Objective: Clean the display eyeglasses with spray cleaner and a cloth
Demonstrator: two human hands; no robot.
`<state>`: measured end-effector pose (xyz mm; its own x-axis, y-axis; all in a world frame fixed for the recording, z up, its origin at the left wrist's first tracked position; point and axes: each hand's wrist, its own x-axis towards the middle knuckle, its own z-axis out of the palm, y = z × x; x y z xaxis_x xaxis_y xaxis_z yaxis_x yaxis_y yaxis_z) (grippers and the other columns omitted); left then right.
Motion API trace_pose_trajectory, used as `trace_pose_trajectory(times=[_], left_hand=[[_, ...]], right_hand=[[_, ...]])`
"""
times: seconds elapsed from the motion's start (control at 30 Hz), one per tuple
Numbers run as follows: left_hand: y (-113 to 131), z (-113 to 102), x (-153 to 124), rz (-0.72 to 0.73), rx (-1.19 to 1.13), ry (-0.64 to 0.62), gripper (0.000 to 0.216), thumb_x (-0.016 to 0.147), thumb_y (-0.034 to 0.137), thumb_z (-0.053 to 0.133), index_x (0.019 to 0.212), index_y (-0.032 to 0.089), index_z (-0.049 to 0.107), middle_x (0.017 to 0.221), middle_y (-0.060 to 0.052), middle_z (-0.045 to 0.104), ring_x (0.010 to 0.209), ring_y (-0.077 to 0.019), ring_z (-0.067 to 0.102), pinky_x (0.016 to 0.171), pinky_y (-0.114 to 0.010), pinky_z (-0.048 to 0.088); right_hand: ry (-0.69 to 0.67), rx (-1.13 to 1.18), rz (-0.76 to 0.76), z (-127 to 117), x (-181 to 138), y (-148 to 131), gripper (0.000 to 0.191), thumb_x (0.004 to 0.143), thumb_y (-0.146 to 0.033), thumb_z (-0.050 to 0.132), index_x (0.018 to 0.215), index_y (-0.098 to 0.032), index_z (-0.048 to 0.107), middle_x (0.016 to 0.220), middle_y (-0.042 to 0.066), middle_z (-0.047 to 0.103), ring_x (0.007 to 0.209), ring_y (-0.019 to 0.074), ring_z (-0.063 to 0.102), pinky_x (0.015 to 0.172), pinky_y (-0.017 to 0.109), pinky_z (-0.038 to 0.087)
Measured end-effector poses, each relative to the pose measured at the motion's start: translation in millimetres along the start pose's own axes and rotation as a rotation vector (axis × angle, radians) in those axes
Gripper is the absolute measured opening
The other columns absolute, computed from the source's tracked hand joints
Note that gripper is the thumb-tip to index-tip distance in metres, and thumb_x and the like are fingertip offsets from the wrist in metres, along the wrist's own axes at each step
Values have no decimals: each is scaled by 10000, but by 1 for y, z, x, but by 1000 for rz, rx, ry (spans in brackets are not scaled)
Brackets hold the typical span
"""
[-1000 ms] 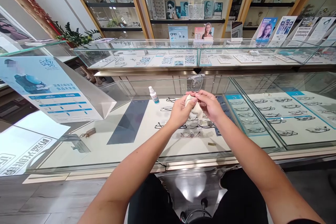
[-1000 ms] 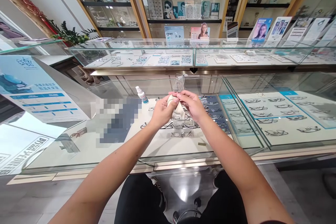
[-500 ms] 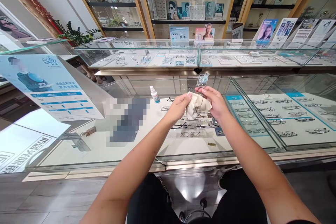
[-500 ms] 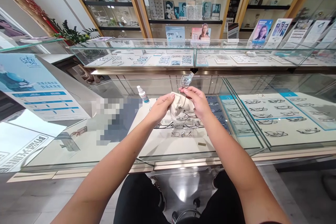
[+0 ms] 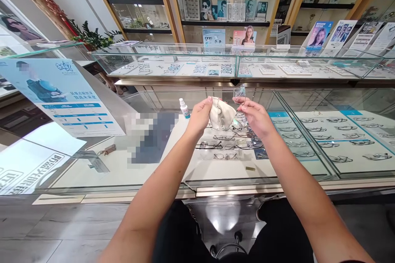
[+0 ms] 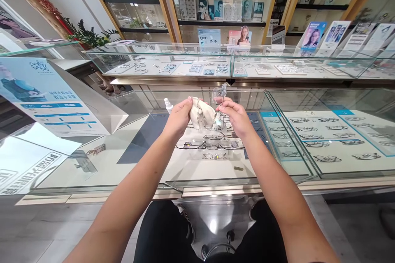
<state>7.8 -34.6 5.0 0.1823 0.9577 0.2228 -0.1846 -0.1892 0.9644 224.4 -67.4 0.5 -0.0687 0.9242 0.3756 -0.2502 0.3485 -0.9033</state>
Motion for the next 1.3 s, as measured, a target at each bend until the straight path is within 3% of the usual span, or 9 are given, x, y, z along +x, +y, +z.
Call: trace_pose_trajectory(times=[0.13, 0.2, 0.43, 0.57, 0.67, 0.8, 0.93, 1.2, 1.3], left_hand=[[-3, -11, 10, -2, -39, 154, 566, 938, 750, 770, 943, 184, 773, 850, -63, 815, 843, -214, 759, 813, -317, 586], [-3, -13, 11, -6, -59, 166, 564, 934, 753, 772, 927, 189, 763, 845, -63, 809, 859, -219, 762, 810, -317, 584], [4, 1, -1, -4, -73, -79, 635, 904, 799, 774, 1010, 174, 784, 887, -85, 820, 1002, -284, 784, 861, -367, 609], [4, 5, -6, 3, -61, -157, 664, 890, 825, 773, 1011, 173, 789, 860, -81, 813, 960, -268, 778, 792, -333, 595], [3, 7, -8, 4, -50, -204, 700, 860, 834, 800, 1031, 155, 799, 826, -76, 802, 833, -228, 752, 688, -291, 550], [5, 8, -11, -11, -27, -224, 673, 851, 766, 858, 1128, 154, 810, 800, -47, 790, 679, -170, 673, 615, -267, 506], [7, 8, -12, -25, -41, -199, 628, 801, 703, 930, 1100, 162, 824, 781, -27, 773, 623, -144, 634, 588, -260, 492], [11, 9, -13, -58, -61, -212, 574, 740, 550, 1016, 1102, 153, 814, 818, -41, 795, 663, -148, 676, 657, -274, 554], [7, 12, -14, -68, -110, -200, 588, 714, 480, 1043, 1140, 158, 797, 862, -44, 811, 727, -163, 714, 724, -286, 583]], right_hand=[[-25, 15, -2, -2, 0, -3, 177, 819, -411, 876, 732, -281, 793, 1377, 61, 768, 1485, 319, 587, 1211, 458, 470], [-51, 0, 16, -1, -1, -3, 210, 826, -437, 883, 730, -281, 783, 1400, 58, 758, 1504, 327, 576, 1213, 465, 468], [-97, -88, 54, 2, -2, 10, 258, 846, -522, 904, 779, -287, 822, 1499, 43, 707, 1616, 324, 472, 1263, 459, 415], [-105, -98, 111, 3, -2, 15, 281, 842, -549, 904, 810, -285, 812, 1154, 33, 803, 1262, 280, 680, 1168, 437, 458], [-122, -86, 165, 4, -2, 14, 307, 818, -556, 913, 807, -274, 793, 940, 6, 803, 1019, 238, 694, 1048, 403, 492], [-105, -69, 174, 5, -3, 15, 310, 793, -544, 931, 807, -268, 792, 938, 2, 816, 984, 227, 695, 976, 377, 508], [-115, -46, 194, 6, -4, 16, 305, 800, -537, 933, 802, -267, 790, 942, -2, 817, 955, 217, 699, 940, 364, 519], [-102, 18, 235, 10, -4, 13, 351, 729, -541, 960, 759, -253, 763, 876, -6, 779, 820, 185, 638, 755, 321, 478], [-106, 14, 228, 11, -4, 15, 334, 743, -538, 947, 775, -256, 772, 882, -7, 763, 832, 186, 627, 765, 323, 470]])
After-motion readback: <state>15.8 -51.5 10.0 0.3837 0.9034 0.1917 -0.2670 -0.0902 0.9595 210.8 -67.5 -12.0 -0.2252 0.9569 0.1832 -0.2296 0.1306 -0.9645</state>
